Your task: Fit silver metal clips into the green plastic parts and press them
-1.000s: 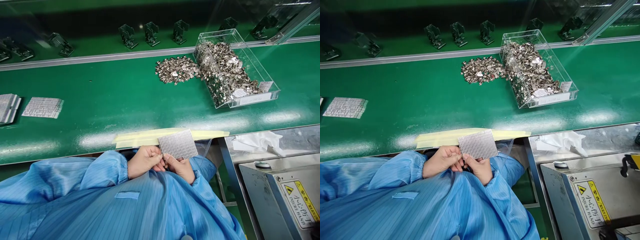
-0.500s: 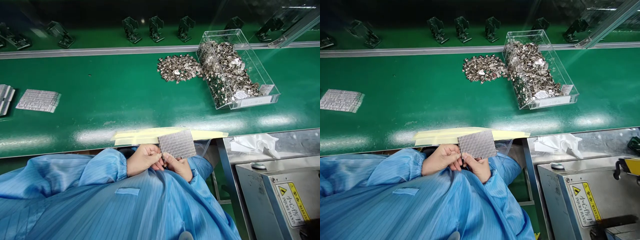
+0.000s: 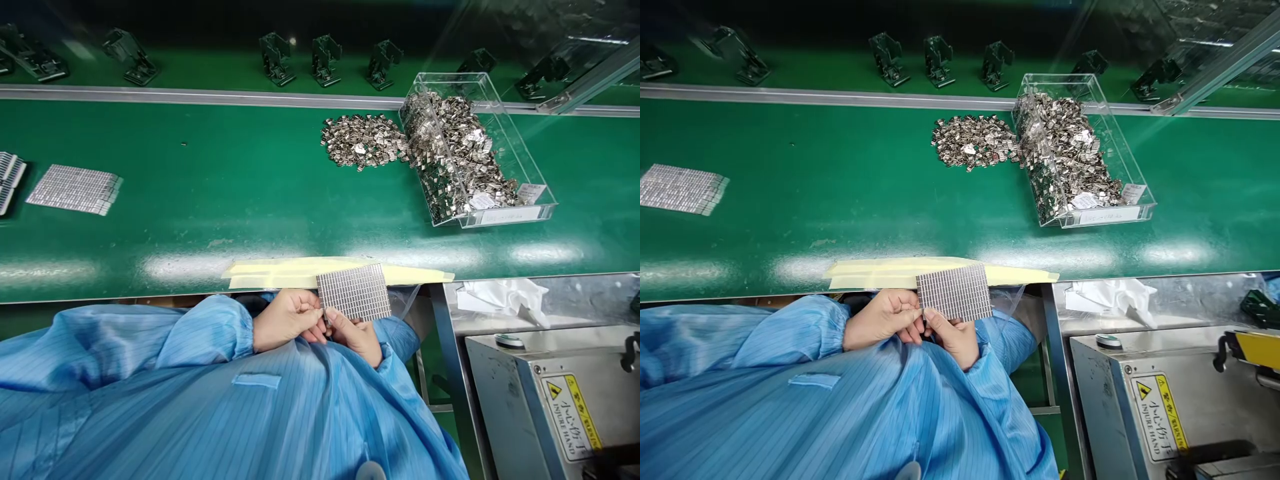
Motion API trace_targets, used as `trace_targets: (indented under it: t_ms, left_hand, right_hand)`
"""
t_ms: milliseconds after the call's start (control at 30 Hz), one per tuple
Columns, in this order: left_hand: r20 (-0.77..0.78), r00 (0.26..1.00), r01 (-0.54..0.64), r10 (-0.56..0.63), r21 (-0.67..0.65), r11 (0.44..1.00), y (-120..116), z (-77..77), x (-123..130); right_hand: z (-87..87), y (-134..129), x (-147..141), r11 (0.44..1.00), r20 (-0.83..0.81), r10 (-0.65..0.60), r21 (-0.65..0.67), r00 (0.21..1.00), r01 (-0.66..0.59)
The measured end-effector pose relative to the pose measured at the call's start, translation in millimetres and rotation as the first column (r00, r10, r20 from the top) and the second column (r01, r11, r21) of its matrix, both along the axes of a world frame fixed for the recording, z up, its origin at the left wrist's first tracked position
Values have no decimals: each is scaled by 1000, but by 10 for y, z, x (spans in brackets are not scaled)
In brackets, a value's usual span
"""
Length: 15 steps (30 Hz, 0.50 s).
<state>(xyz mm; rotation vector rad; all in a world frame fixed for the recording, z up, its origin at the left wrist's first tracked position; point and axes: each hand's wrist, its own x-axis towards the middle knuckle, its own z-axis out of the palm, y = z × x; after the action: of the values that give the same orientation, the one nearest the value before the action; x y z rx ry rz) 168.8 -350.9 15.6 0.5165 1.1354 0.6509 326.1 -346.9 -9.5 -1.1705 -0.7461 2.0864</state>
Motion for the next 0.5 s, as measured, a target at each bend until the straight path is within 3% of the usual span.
trace_targets:
  t_ms: [300, 500]
  left_hand:
    - [29, 1000, -5, 6, -25, 1000, -16, -33, 10]
    - [-46, 998, 53, -50, 56, 997, 8, -50, 14]
  right_hand:
    - [-12, -10, 20, 1000, -8, 8, -19, 1000, -9]
    - [157, -29, -17, 990, -53, 74, 124, 996, -67]
